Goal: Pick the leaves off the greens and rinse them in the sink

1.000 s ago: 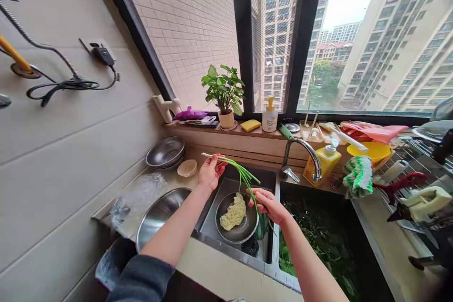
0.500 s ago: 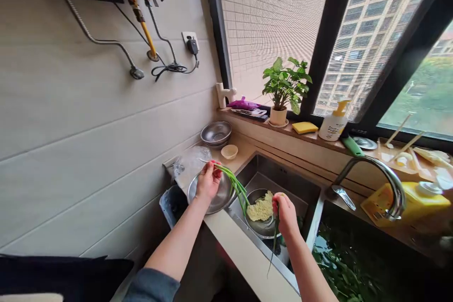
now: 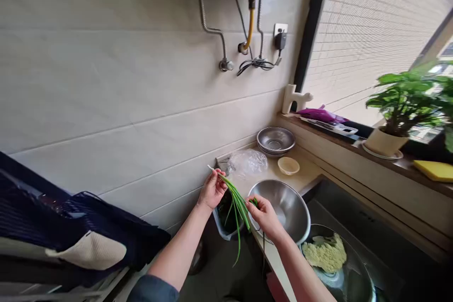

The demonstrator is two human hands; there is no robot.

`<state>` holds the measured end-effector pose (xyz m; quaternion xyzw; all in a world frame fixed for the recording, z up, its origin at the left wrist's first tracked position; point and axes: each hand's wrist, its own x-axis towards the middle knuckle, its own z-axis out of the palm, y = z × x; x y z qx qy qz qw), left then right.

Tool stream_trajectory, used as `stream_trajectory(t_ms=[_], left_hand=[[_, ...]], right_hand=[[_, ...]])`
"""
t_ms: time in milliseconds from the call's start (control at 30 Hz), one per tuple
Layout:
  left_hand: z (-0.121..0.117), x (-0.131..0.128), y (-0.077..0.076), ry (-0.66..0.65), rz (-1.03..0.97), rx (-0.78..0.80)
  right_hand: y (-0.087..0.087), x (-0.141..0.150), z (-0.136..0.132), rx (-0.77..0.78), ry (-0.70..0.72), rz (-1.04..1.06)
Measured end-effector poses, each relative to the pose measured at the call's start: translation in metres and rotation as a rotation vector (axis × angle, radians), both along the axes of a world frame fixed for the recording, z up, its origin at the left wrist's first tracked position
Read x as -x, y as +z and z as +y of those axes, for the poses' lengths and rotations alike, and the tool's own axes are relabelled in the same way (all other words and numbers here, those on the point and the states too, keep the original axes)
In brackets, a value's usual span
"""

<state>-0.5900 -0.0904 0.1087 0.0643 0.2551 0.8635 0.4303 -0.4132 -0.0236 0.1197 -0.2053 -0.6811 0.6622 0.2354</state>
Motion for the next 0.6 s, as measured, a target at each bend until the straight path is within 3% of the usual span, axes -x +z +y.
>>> stream_trajectory(t_ms=[133, 267, 367, 433, 533, 600], left_hand=[[-0.03, 0.057, -0.017, 0.155, 0.04, 0.059], [-0.069, 0.108, -0.034, 0.414, 0.012, 0.09], [-0.096, 0.133, -0.047, 0.487, 0.048, 0.151], [-0.108, 0.141, -0.056, 0.498, 0.047, 0.197], [-0.11, 0.147, -0.064, 0.462, 0.046, 0.278], [-0.103, 0.151, -0.067, 0.407, 0.09, 0.338]], right_hand=[[-0.03, 0.074, -0.003, 0.072, -0.248, -0.021], [-0.063, 0.134, 0.006, -0.058, -0.422, -0.034], [-0.101, 0.166, 0.006, -0.274, -0.332, -0.123], [-0.133, 0.177, 0.002, -0.395, -0.212, -0.292], [-0.177, 0.179, -0.005, -0.486, -0.081, -0.713], [-0.188, 0.172, -0.009, -0.534, -0.06, -0.847]])
